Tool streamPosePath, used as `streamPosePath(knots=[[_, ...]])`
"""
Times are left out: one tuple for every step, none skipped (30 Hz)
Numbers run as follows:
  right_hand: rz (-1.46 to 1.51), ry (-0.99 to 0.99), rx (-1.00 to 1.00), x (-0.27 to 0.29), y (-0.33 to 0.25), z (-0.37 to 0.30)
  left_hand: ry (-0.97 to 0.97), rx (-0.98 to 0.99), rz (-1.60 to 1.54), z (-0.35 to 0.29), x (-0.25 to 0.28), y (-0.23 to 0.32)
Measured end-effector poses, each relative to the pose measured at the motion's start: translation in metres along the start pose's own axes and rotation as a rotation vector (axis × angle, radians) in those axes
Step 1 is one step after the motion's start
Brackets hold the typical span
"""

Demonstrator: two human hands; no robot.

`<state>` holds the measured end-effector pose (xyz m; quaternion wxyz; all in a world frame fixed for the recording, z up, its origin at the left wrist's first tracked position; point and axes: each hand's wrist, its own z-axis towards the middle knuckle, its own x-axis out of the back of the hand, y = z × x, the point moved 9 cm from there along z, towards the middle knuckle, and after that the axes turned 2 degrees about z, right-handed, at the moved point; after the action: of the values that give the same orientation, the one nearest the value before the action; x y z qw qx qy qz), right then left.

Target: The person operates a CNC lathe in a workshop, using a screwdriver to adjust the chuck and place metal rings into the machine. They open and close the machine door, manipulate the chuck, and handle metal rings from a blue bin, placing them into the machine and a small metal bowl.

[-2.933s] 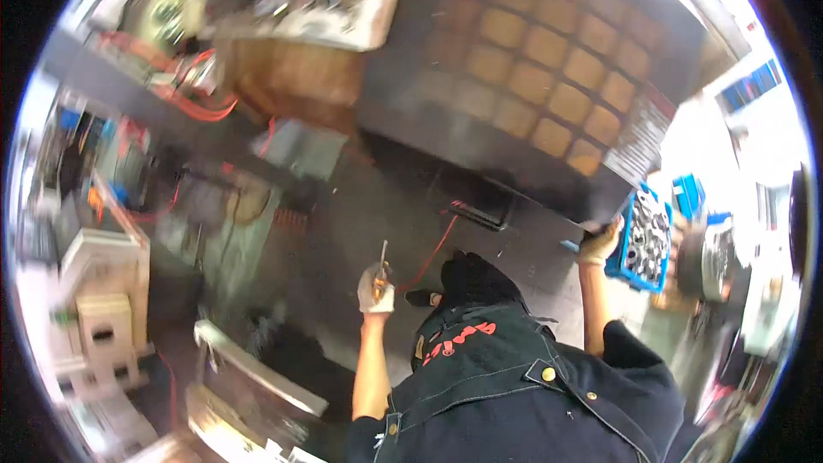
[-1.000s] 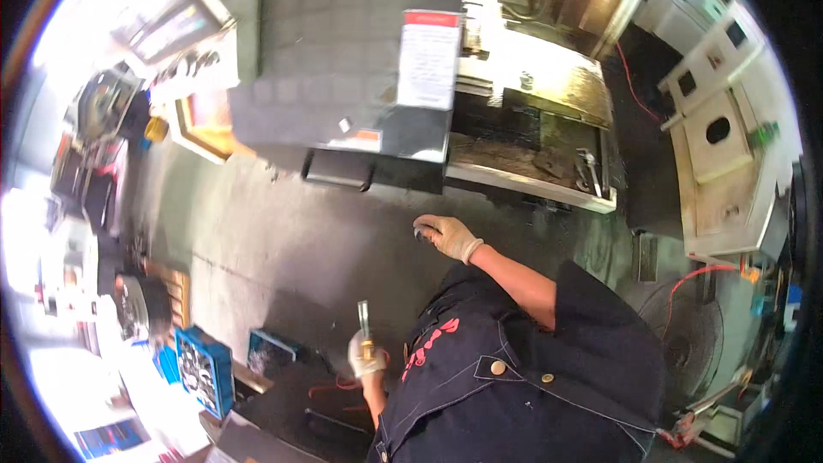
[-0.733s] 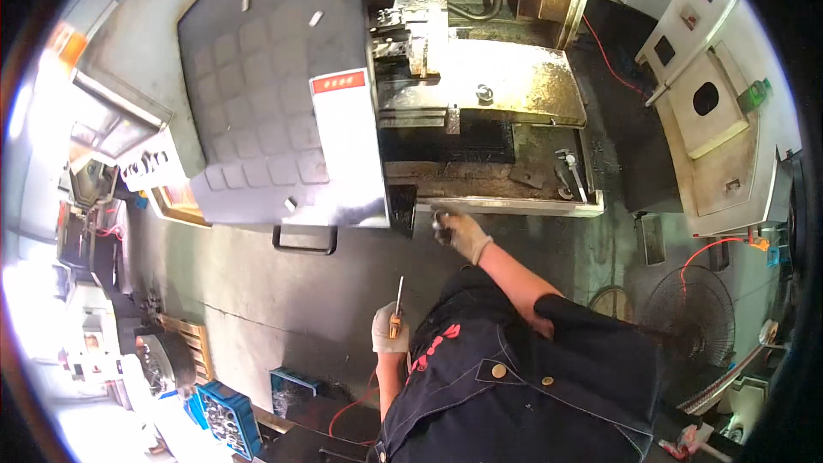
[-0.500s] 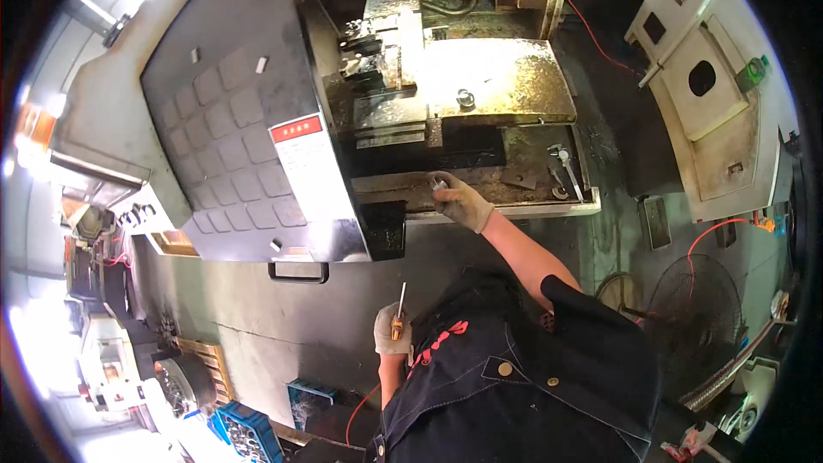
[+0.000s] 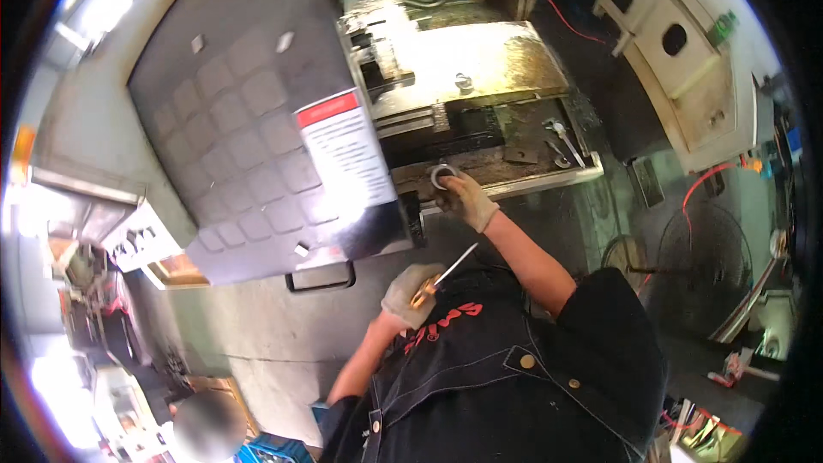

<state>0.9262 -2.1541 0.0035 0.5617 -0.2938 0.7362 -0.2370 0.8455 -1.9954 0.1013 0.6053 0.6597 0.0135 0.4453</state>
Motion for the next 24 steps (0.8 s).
streamPosePath(knots=[[-0.113,0.064,0.062,0.014,0.013,0.006,-0.002,-0.088,-0.01,0.016,0.017,0.032],[-0.225,0.124,0.123,0.029,0.027,0.01,-0.003,-0.171,-0.018,0.033,0.029,0.061],[-0.406,0.049,0.206,-0.011,0.016,0.001,-0.078,-0.202,0.035,0.042,0.03,0.07],[-0.509,0.033,0.229,-0.031,0.02,-0.007,-0.243,-0.134,0.138,0.058,0.029,0.093],[-0.573,0.017,0.227,-0.049,0.03,-0.011,-0.115,-0.141,-0.133,0.063,0.008,0.083],[-0.596,0.058,0.215,-0.05,0.033,-0.027,-0.293,-0.236,0.022,0.077,0.003,0.128],[-0.603,0.077,0.182,-0.056,0.046,-0.036,-0.444,-0.359,0.161,0.084,0.004,0.172],[-0.585,0.021,0.133,-0.066,0.073,-0.035,-0.536,-0.419,0.25,0.084,-0.005,0.182],[-0.622,0.004,0.091,-0.082,0.087,-0.045,-0.536,-0.565,0.511,0.085,-0.035,0.205],[-0.675,-0.036,0.038,-0.1,0.101,-0.051,-0.563,-0.649,0.564,0.089,-0.059,0.216],[-0.68,-0.056,-0.005,-0.099,0.116,-0.057,-0.621,-0.654,0.56,0.089,-0.073,0.215],[-0.708,-0.106,-0.061,-0.105,0.136,-0.06,-0.641,-0.642,0.556,0.09,-0.075,0.21],[-0.728,-0.18,-0.117,-0.116,0.159,-0.06,-0.651,-0.607,0.554,0.093,-0.074,0.199],[-0.765,-0.223,-0.169,-0.121,0.171,-0.066,-0.658,-0.601,0.529,0.094,-0.068,0.199],[-0.816,-0.203,-0.197,-0.117,0.172,-0.08,-0.667,-0.656,0.488,0.086,-0.065,0.216],[-0.85,-0.259,-0.234,-0.124,0.186,-0.085,-0.667,-0.654,0.483,0.082,-0.057,0.216],[-0.882,-0.314,-0.276,-0.13,0.2,-0.089,-0.666,-0.651,0.467,0.08,-0.049,0.216],[-0.902,-0.354,-0.304,-0.135,0.209,-0.093,-0.678,-0.651,0.458,0.078,-0.046,0.216],[-0.92,-0.399,-0.321,-0.141,0.218,-0.097,-0.686,-0.646,0.467,0.072,-0.041,0.217],[-0.935,-0.434,-0.337,-0.145,0.222,-0.1,-0.695,-0.643,0.468,0.067,-0.034,0.22],[-0.945,-0.445,-0.339,-0.147,0.224,-0.102,-0.715,-0.649,0.474,0.06,-0.031,0.225],[-0.933,-0.459,-0.361,-0.15,0.231,-0.106,-0.736,-0.631,0.463,0.053,-0.024,0.226],[-0.927,-0.467,-0.362,-0.152,0.231,-0.102,-0.754,-0.61,0.456,0.05,-0.014,0.226],[-0.904,-0.444,-0.363,-0.148,0.23,-0.103,-0.777,-0.588,0.424,0.046,-0.003,0.225]])
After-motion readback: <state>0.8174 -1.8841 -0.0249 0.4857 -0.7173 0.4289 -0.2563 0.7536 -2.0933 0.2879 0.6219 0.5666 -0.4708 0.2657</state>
